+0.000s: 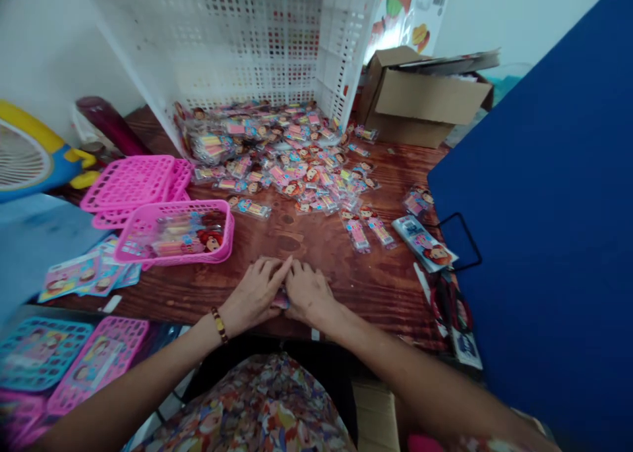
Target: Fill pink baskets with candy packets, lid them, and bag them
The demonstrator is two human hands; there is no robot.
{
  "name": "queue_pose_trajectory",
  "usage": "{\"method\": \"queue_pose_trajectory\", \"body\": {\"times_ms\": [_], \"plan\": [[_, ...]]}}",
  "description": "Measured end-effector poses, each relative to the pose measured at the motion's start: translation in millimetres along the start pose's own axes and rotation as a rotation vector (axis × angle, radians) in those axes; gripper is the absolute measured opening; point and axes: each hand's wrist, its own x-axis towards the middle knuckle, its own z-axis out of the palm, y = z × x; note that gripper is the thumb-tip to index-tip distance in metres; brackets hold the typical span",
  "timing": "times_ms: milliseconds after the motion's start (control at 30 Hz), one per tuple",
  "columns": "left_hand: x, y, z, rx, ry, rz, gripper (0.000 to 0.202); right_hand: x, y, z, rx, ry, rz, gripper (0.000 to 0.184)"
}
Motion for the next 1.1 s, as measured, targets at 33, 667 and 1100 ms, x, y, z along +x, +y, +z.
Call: {"method": "queue_pose_trajectory", "body": {"times_ms": [33, 667, 1100], "plan": [[-2, -1, -2.1, -0.011, -0.005, 0.026, 0.103, -1, 1, 1, 0.002, 0.01, 0.002, 0.08], [-9, -229, -110.2, 0.261, -0.05, -0.532, 0.044, 9, 28, -17, 0.233, 0.05, 0.045, 0.072], [-36, -156, -88.3, -0.106, -0.004, -0.521, 0.063, -5, 72, -86, 0.469, 0.209, 0.282, 0.079]]}}
